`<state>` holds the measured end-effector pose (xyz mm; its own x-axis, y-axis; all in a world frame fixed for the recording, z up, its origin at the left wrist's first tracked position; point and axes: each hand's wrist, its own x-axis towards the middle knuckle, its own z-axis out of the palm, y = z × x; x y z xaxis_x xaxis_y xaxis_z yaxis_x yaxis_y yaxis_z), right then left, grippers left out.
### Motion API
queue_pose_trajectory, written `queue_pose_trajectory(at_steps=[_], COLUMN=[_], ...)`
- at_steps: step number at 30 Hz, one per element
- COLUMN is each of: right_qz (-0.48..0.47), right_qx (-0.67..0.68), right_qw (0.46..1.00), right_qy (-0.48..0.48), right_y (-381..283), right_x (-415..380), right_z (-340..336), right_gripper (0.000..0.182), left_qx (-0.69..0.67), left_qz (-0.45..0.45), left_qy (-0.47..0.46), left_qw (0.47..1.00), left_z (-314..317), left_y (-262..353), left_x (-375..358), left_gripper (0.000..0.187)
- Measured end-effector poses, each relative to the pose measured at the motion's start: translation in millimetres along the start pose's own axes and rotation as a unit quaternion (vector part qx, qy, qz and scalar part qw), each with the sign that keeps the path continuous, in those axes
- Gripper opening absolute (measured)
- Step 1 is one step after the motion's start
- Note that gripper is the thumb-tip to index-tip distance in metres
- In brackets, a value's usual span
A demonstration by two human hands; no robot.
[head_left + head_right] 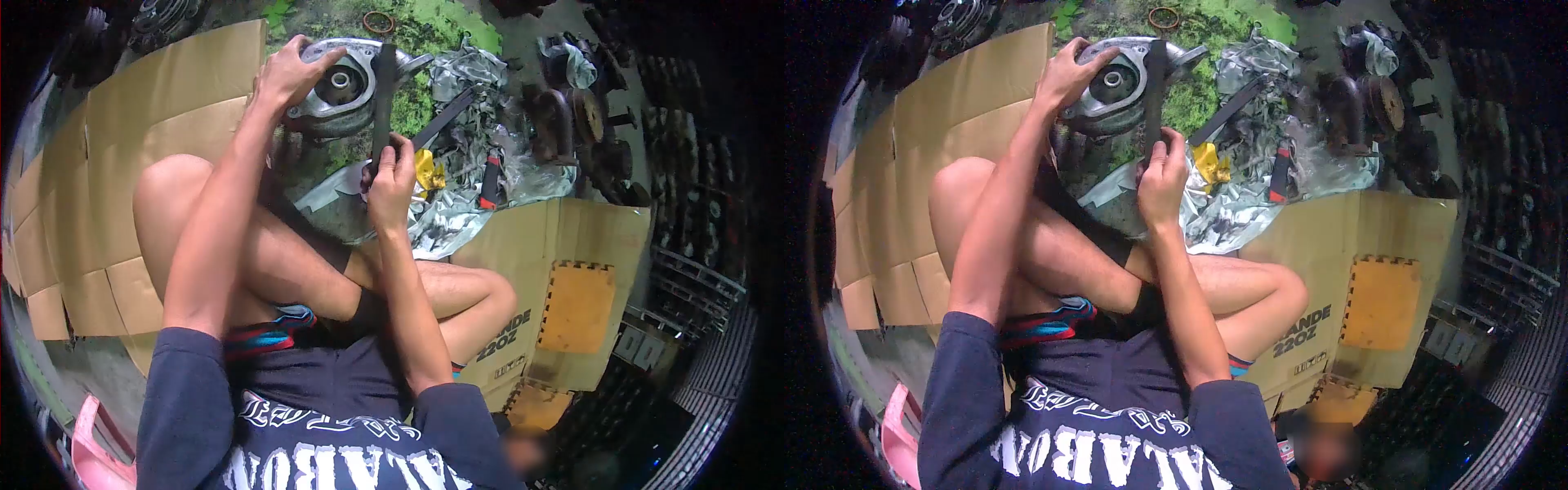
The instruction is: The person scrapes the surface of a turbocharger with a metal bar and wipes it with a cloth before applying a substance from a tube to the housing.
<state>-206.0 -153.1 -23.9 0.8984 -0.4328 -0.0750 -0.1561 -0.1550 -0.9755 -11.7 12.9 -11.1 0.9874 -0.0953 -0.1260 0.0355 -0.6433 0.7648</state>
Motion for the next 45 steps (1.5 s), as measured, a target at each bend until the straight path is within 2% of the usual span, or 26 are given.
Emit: queue_pose_trajectory(at_steps=[3,4,5,6,7,9,11,13,15,16,19,21,23,25,28,31,33,36,38,40,42,45], right_qz=[-0.015,-0.007,-0.005,-0.163,-0.313,-0.293,-0.181,-0.176,-0.131,-0.167,-0.195,-0.191,-0.238,-0.243,-0.179,-0.176,-0.180,-0.111,-0.109,-0.109,-0.074,-0.105], right_qx=[0.058,0.004,0.004,-0.105,-0.210,-0.226,-0.197,-0.186,-0.204,-0.181,-0.185,-0.217,-0.265,-0.279,-0.265,-0.265,-0.255,-0.241,-0.247,-0.257,-0.301,-0.297], right_qw=[0.998,1.000,1.000,0.980,0.924,0.927,0.963,0.966,0.969,0.968,0.962,0.956,0.933,0.928,0.947,0.948,0.950,0.964,0.963,0.960,0.949,0.949], right_qy=[0.030,0.015,0.015,0.043,0.069,0.059,0.030,0.028,0.045,0.043,0.041,0.045,0.049,0.047,0.017,0.014,0.014,-0.003,-0.007,-0.006,-0.056,-0.007], right_y=[-35.2,-45.3,-35.6,-18.9,-14.4,-11.6,-18.8,-18.4,-24.0,-17.7,-17.5,-21.9,-17.4,-18.6,-21.5,-19.9,-18.0,-25.4,-25.5,-34.5,-52.3,-49.0], right_x=[-4.2,-2.5,6.2,21.3,28.7,26.4,16.9,6.1,-7.6,-15.4,-17.7,7.1,30.0,29.7,5.5,-14.4,-20.1,-36.6,-48.9,-57.2,-62.8,-69.0], right_z=[8.5,10.6,12.6,16.4,20.5,23.4,27.2,32.7,35.0,35.6,36.5,34.0,32.1,29.4,15.5,9.2,11.2,13.6,8.4,-4.2,-21.1,-23.8], right_gripper=[0.030,0.042,0.042,0.047,0.052,0.057,0.057,0.058,0.058,0.060,0.061,0.060,0.060,0.060,0.061,0.061,0.062,0.064,0.063,0.063,0.067,0.067], left_qx=[0.017,0.010,0.011,0.009,0.007,0.008,0.014,-0.008,-0.008,0.006,0.015,0.012,0.000,0.002,0.032,0.052,0.044,0.039,0.035,0.064,0.073,0.068], left_qz=[-0.005,0.001,0.001,0.010,0.017,0.036,0.055,-0.020,-0.026,-0.037,-0.026,-0.017,0.014,0.004,-0.026,-0.059,-0.044,-0.024,-0.016,0.038,0.034,0.025], left_qy=[0.013,0.030,0.029,0.039,0.048,0.047,0.042,0.028,0.038,0.032,0.033,0.023,0.002,0.012,0.025,0.012,0.016,0.029,0.038,0.032,0.044,0.038], left_qw=[1.000,0.999,1.000,0.999,0.999,0.998,0.997,0.999,0.999,0.999,0.999,1.000,1.000,1.000,0.999,0.997,0.998,0.999,0.999,0.997,0.996,0.997], left_z=[2.3,5.4,7.3,9.5,11.4,13.6,8.3,-10.3,-4.5,-5.1,-11.4,-9.5,-7.9,-12.9,-14.4,-15.4,-14.1,-15.8,-12.6,8.9,11.9,7.7], left_y=[1.9,0.1,-1.0,-4.3,-6.2,-9.2,-5.9,34.0,34.4,37.1,39.8,30.5,20.8,35.4,50.9,57.1,55.3,54.7,43.9,6.1,7.3,10.2], left_x=[-2.9,-2.9,-2.5,0.3,2.1,10.0,4.4,-24.1,-21.8,-24.2,-20.5,-22.3,-14.9,-24.7,-32.7,-31.2,-33.8,-41.1,-34.3,-3.4,-5.6,-7.9], left_gripper=[0.101,0.100,0.100,0.094,0.087,0.087,0.088,0.069,0.072,0.073,0.073,0.073,0.073,0.072,0.072,0.071,0.071,0.071,0.071,0.090,0.092,0.093])
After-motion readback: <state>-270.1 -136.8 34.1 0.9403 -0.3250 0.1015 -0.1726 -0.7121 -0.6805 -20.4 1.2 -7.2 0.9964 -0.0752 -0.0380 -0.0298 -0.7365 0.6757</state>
